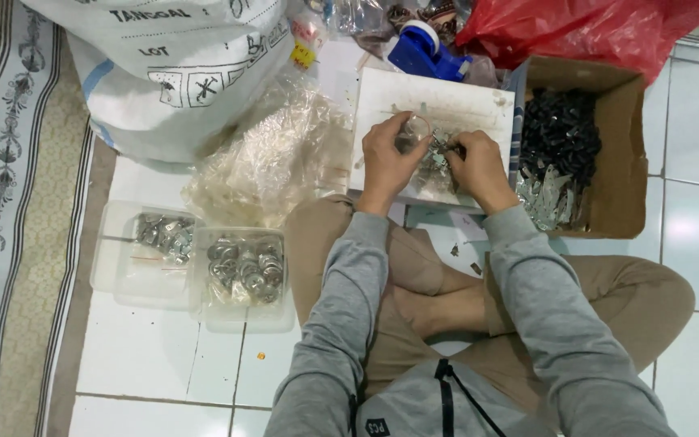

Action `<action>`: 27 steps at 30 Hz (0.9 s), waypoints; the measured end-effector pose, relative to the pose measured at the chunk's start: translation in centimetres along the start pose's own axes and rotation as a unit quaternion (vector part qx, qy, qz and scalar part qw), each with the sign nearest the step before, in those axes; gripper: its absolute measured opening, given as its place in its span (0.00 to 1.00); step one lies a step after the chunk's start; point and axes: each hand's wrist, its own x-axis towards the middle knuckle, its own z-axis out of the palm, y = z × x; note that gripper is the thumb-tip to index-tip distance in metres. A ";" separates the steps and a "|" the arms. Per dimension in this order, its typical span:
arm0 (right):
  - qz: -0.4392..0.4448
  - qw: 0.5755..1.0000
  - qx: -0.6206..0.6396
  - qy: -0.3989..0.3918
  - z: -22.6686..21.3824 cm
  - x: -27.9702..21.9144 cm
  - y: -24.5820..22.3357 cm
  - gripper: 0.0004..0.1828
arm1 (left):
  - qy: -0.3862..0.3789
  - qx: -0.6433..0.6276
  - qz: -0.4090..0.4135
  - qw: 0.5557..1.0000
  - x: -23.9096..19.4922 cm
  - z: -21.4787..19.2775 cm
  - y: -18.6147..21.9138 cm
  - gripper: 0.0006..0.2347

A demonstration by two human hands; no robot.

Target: The person sits on the floor and sorts small metal hardware parts by hand. They pick up clusters of parts from a white box, separate them, and place them into a cardboard box or a plastic container nearby.

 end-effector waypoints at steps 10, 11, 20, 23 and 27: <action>0.046 0.985 0.169 0.001 -4.9 0.4 -2.2 0.09 | -0.022 0.023 0.009 0.999 -0.3 0.1 0.4 0.24; 0.042 0.966 0.254 0.019 -5.5 0.5 -2.5 0.09 | -0.019 0.023 0.015 0.999 -0.2 0.1 0.3 0.24; -0.037 0.949 0.305 0.066 -7.1 1.6 -8.2 0.07 | -0.011 0.006 0.022 1.000 -0.4 0.4 0.2 0.24; -0.055 0.965 0.250 0.049 -7.6 1.3 -9.4 0.08 | -0.007 -0.005 0.015 1.000 -0.3 0.2 0.5 0.24; -0.062 0.960 0.268 0.060 -7.3 1.8 -7.2 0.08 | 0.000 -0.012 0.002 1.000 -0.3 0.2 0.4 0.24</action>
